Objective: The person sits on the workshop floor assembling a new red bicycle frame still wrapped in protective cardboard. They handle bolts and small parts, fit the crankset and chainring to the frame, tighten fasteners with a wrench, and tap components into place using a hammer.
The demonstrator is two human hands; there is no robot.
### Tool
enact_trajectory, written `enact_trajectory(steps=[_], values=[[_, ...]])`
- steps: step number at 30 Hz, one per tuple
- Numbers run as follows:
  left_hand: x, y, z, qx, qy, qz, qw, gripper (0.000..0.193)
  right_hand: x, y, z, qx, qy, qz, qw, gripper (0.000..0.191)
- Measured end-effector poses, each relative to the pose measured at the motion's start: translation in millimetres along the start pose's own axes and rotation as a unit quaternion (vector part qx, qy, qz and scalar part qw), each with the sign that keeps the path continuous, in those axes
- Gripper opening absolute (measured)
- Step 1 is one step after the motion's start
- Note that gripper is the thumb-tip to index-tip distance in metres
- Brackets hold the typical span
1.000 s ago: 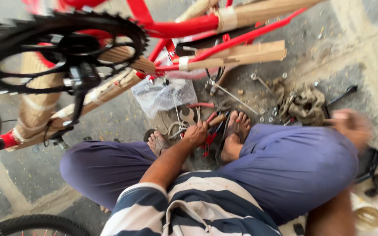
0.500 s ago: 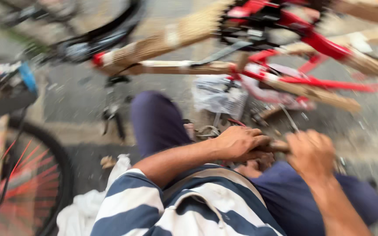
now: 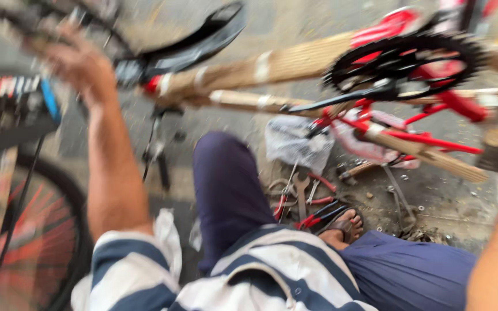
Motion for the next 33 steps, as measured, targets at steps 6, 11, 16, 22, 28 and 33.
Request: enact_trajectory(steps=[6, 11, 16, 22, 28, 33], values=[[-34.9, 17.6, 39.4, 0.047, -0.252, -0.209, 0.944, 0.081, 29.4, 3.4, -23.9, -0.070, -0.008, 0.058, 0.996, 0.020], [-121.3, 45.8, 82.0, 0.072, -0.304, -0.061, 0.948, 0.070, 99.0, -23.3, -47.8, -0.094, -0.070, 0.117, 0.986, 0.010], [-196.3, 55.4, 120.6, 0.189, -0.381, -0.041, 0.904, 0.075, 188.7, -43.7, -61.8, -0.115, -0.134, 0.142, 0.974, 0.010], [-244.3, 11.6, 107.3, 0.416, -0.531, -0.097, 0.732, 0.072, 255.2, -34.2, -68.2, -0.056, -0.196, 0.103, 0.974, 0.028], [-278.3, -143.6, -3.1, 0.371, -0.630, -0.004, 0.682, 0.027, 233.7, -8.0, -89.2, -0.048, -0.196, 0.010, 0.979, 0.033], [-284.2, -221.9, -101.2, 0.266, -0.459, 0.190, 0.826, 0.046, 164.0, -14.2, -77.8, 0.221, -0.105, 0.273, 0.930, 0.039]])
Point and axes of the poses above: each hand's wrist, its own y-axis towards the middle knuckle, its own z-axis out of the palm, x = y × z, the point moved 6 cm from there along y, towards the middle knuckle, and after that the axes turned 15 degrees about -x, right-handed, at the moved point
